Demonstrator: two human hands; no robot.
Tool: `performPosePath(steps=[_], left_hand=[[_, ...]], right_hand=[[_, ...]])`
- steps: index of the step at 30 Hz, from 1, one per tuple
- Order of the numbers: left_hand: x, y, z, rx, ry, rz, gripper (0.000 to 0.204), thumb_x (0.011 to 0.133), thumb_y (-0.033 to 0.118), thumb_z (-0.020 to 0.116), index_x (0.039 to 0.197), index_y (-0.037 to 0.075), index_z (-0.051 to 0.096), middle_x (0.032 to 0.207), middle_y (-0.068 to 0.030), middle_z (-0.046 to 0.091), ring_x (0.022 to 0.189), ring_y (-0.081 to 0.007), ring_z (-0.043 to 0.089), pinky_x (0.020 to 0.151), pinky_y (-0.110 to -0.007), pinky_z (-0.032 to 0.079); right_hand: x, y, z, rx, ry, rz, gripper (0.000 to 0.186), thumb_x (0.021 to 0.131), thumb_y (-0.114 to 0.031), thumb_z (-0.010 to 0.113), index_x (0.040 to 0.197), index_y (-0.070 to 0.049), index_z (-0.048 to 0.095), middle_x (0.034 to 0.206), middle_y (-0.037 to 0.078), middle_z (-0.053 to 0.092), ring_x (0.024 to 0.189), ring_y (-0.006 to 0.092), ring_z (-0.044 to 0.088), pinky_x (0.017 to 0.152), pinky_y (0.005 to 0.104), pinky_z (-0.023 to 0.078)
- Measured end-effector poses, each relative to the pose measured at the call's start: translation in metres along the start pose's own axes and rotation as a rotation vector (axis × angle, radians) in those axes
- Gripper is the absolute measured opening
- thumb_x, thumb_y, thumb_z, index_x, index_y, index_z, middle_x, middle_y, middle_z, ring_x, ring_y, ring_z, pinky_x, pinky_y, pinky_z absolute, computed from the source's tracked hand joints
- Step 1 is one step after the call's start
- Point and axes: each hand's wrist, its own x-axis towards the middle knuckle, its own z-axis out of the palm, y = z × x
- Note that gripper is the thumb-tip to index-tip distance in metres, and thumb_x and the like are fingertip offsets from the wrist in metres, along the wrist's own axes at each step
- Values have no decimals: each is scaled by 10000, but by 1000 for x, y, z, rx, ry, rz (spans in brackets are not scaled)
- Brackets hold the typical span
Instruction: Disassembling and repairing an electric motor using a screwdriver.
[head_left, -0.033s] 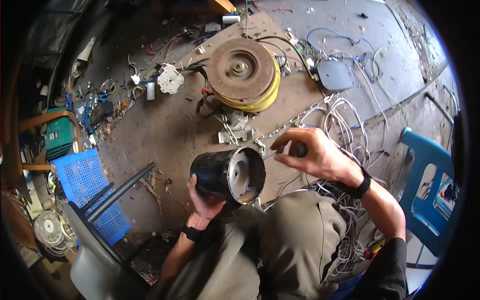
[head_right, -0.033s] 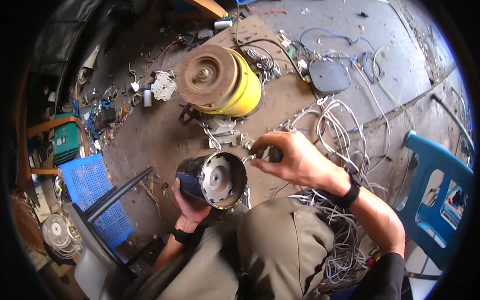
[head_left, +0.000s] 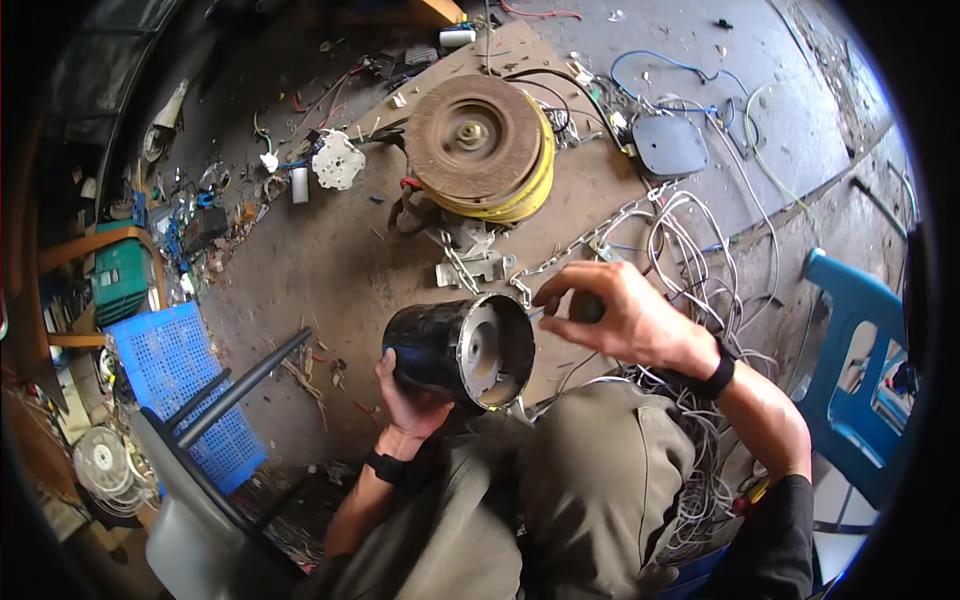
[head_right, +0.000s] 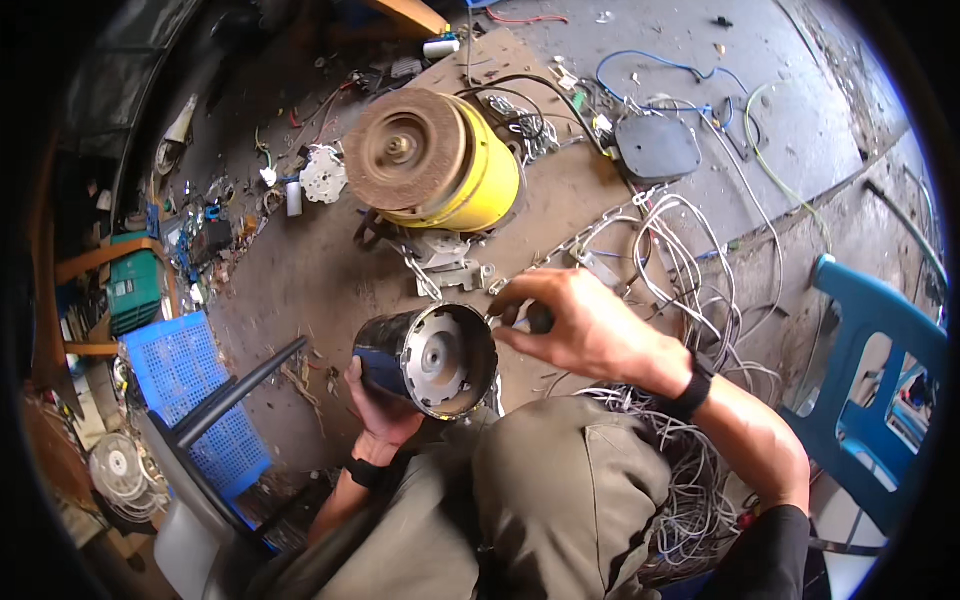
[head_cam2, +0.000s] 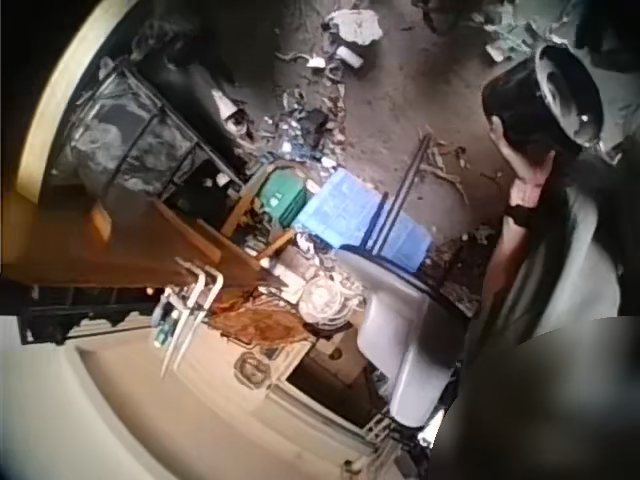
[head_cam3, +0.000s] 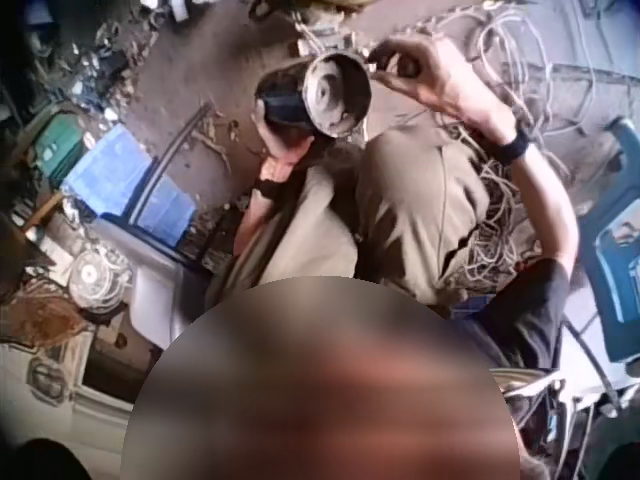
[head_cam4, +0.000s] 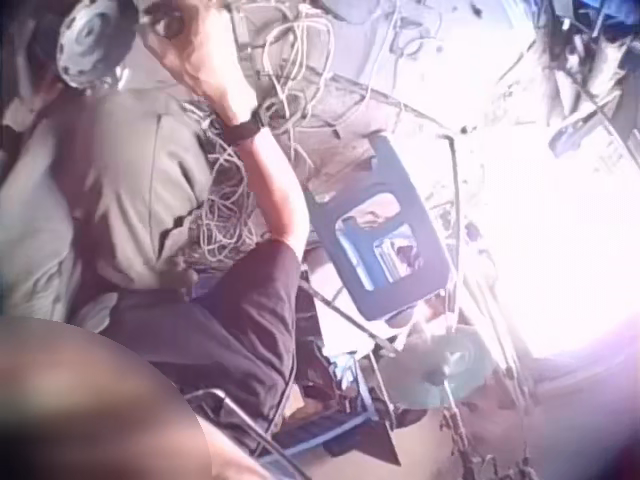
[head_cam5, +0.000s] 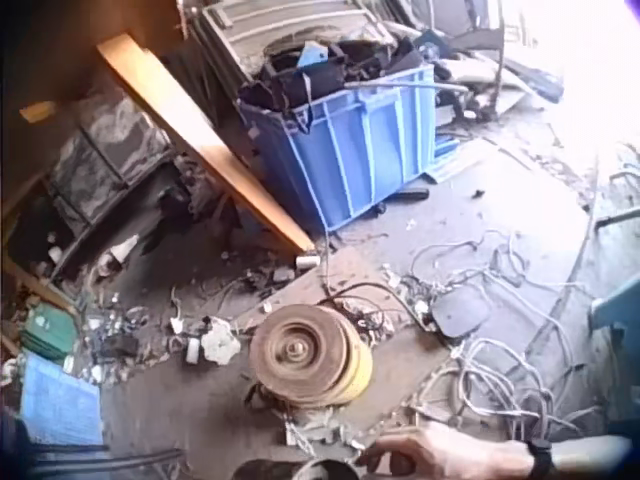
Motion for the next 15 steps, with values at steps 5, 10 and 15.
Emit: performPosePath(steps=[5,10,15], left_hand=[[-3,0,13,140,-15,27,846,881,723,639,1494,148,540,1448,-79,634,1296,-332,623,1055,-550,522],[0,-1,17,183,20,25,888,907,758,557,1525,123,524,1509,-98,585,1359,-328,571,1152,-528,454],[6,-4,13,260,38,94,894,900,747,567,1549,136,492,1517,-93,571,1368,-332,557,1135,-540,465]], right_hand=[[-5,-2,27,-89,31,-90,297,928,-264,804,1077,-10,768,957,172,758,850,308,744,804,410,582],[11,-16,25,291,-173,186,518,966,-452,741,1065,55,776,807,261,728,755,329,754,747,439,597],[11,4,42,483,-142,281,364,959,-299,761,1085,43,762,830,122,764,760,164,730,669,326,580]])
